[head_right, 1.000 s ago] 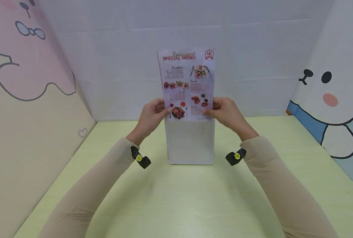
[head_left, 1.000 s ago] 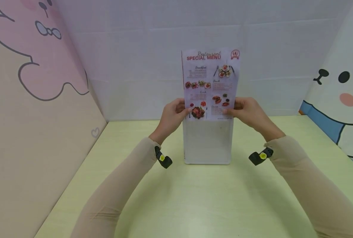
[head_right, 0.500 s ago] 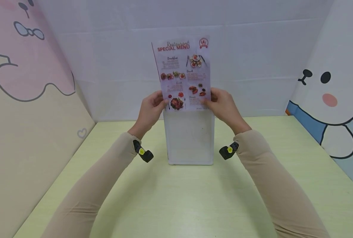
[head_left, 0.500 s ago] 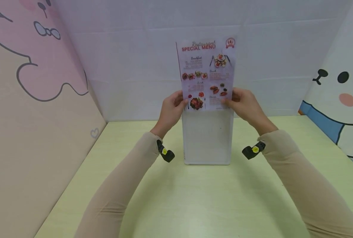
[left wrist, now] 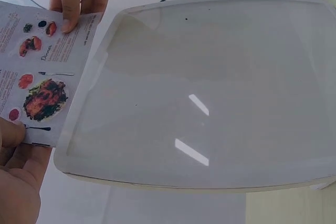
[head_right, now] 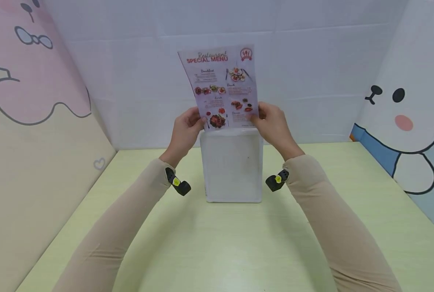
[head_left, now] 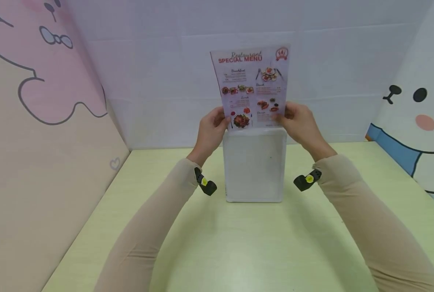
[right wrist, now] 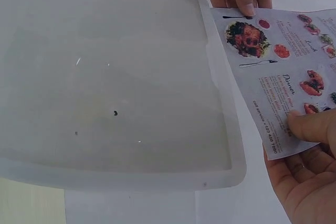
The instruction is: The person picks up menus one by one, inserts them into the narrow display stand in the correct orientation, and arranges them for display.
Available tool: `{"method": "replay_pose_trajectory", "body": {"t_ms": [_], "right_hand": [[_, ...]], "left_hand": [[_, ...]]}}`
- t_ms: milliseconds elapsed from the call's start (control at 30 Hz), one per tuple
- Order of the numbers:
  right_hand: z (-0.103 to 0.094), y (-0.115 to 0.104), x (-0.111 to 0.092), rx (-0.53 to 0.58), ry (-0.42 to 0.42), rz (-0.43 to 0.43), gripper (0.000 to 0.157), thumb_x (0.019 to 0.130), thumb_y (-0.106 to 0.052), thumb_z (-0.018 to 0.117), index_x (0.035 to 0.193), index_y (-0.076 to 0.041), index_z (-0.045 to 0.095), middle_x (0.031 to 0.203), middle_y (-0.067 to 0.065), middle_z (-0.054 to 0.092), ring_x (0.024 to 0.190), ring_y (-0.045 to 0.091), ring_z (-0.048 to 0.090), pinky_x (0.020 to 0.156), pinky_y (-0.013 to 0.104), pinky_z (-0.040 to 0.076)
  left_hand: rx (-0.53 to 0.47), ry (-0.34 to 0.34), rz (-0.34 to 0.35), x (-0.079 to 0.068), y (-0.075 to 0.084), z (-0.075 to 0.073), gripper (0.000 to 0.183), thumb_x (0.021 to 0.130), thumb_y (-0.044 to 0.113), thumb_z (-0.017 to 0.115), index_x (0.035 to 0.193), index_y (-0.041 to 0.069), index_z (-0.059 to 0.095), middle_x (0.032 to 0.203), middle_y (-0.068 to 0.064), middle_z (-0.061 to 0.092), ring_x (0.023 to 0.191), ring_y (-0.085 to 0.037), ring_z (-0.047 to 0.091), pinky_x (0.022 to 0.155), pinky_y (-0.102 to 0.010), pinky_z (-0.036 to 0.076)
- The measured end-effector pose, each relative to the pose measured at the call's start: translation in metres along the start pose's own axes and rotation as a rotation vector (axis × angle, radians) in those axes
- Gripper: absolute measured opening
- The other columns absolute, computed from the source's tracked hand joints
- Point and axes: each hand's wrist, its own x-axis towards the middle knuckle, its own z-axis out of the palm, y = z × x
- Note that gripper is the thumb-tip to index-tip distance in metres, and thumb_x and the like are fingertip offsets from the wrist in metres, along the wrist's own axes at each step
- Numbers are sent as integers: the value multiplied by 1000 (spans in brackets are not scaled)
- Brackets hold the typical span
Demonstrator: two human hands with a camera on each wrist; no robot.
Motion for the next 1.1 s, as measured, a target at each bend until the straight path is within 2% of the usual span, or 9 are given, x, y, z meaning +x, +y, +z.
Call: {"method": "replay_pose_trajectory", "body": {"t_ms": [267,500,733,1100], "right_hand": [[0,-2,2,12,-15,22,32,96,-11,57,125,4,59,126,25,60,118,38,58,100,48,44],[0,-1,3,15,-29,28,34,96,-12,56,127,3,58,127,25,60,118,38,58,101,49,44],[2,-1,5,-1,-53,31,34,97,-13,56,127,2,57,127,25,60,118,38,57,102,50,43],[5,3,4,1,-87,80,37,97,-14,56,131,2,54,130,25,57,121,38,55,102,51,43]], "left_hand": [[-11,-7,-29,0,-1,0,32,96,3,56,128,1,57,117,-17,65,108,-24,63,92,-30,52],[-12,-12,-17,0,-1,0,31,96,3,56,127,0,58,116,-18,66,106,-24,64,89,-30,54],[22,-14,-37,-1,-2,-3,29,96,4,56,125,2,59,115,-15,66,104,-22,64,87,-30,53],[45,-34,-62,-2,-4,-3,29,96,6,56,125,2,58,114,-16,66,102,-23,64,88,-32,52]]}}
